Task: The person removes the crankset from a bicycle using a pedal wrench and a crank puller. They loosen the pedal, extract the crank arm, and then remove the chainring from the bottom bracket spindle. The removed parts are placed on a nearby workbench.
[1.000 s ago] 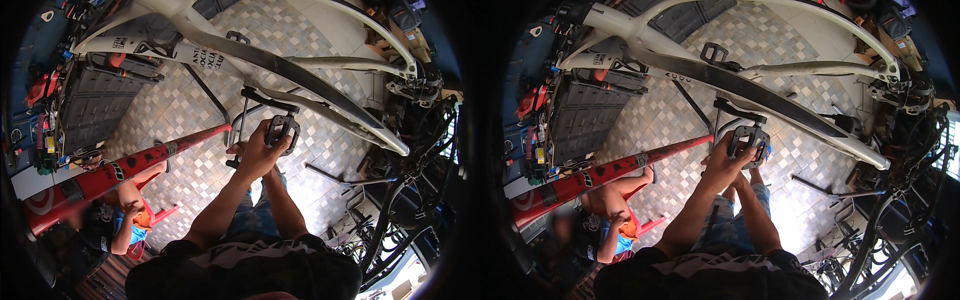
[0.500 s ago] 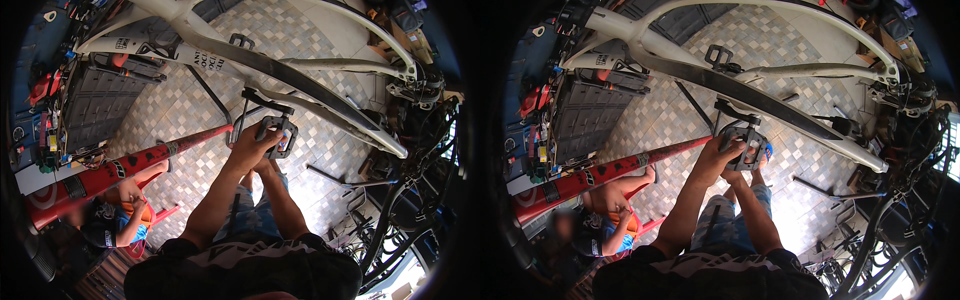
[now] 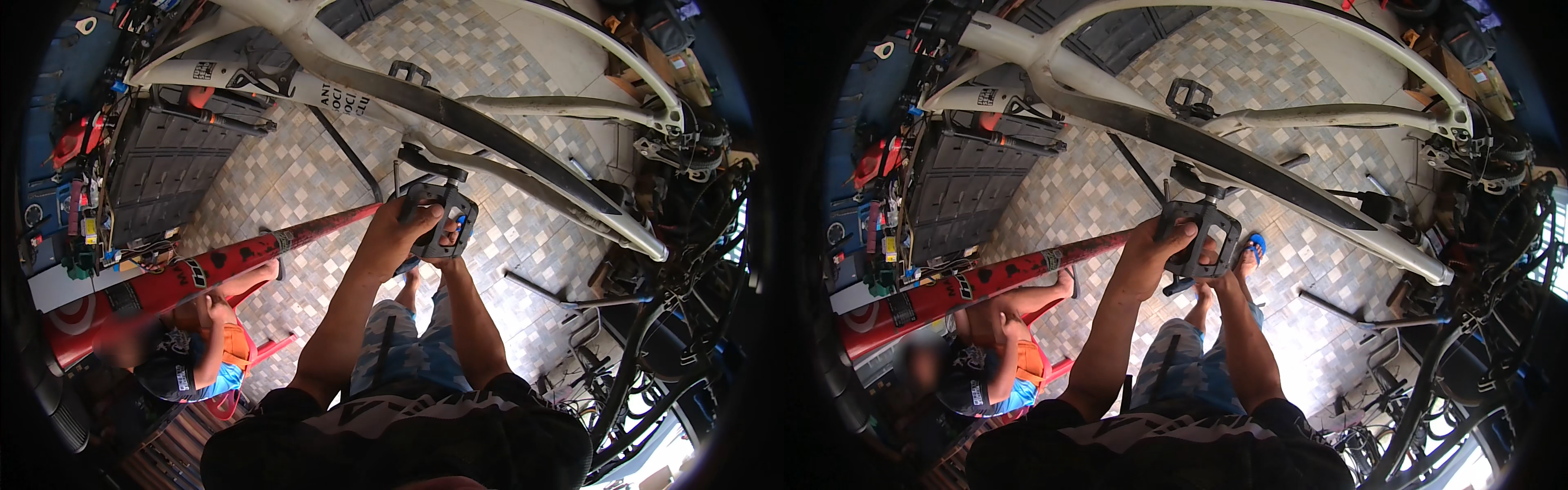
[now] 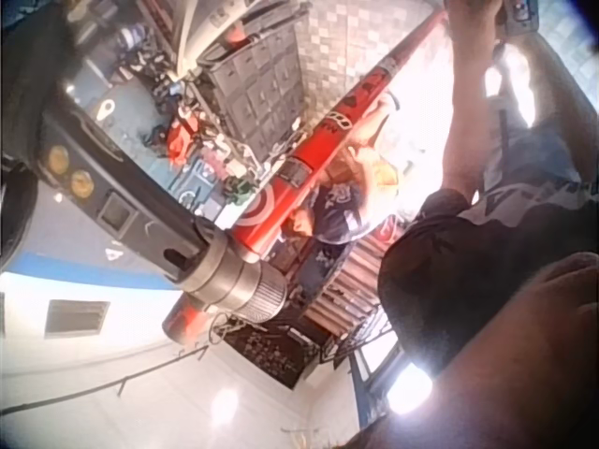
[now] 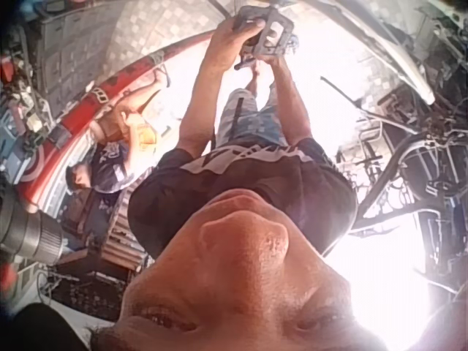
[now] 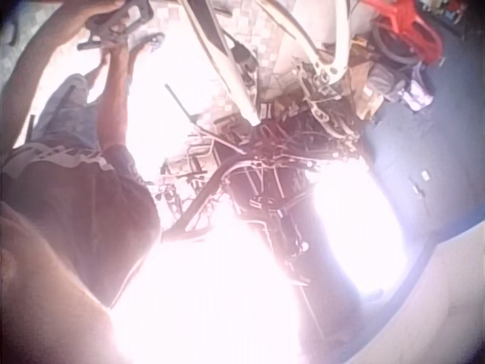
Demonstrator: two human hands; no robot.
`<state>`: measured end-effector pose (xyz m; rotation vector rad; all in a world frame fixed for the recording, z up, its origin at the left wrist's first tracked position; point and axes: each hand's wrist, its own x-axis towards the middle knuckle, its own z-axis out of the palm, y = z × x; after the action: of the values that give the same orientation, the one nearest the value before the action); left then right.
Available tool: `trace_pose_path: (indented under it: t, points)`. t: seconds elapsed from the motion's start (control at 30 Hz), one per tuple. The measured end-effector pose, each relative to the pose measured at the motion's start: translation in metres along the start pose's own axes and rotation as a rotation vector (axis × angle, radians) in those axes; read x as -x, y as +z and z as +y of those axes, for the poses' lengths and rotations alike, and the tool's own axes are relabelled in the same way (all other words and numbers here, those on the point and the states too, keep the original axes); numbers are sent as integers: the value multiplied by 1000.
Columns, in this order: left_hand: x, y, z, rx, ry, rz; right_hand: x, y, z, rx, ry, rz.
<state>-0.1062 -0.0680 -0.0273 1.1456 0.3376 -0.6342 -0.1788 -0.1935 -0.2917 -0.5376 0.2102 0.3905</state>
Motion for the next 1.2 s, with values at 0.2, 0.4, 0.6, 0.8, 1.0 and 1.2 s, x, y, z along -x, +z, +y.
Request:
trace_pose_path:
  t: [0.2, 0.4, 0.6, 0.8, 1.0, 1.2]
  points:
    - [1, -1, 5, 38, -18, 22, -3, 31, 2, 401, -80, 41]
    - [-1, -2, 3, -6, 16, -1, 13, 53, 6, 654, -51, -29]
    - [-2, -3, -4, 12, 20, -48, 3, 29, 27, 433, -139, -32]
    - [-6, -1, -18, -8, 15, -55, -1, 34, 18, 350, -130, -16]
    - [-8, -2, -18, -145, 49, -74, -1, 35, 6, 252, -87, -19]
    - [-6, -2, -7, -181, 65, -106, 1, 37, 10, 254, -100, -4]
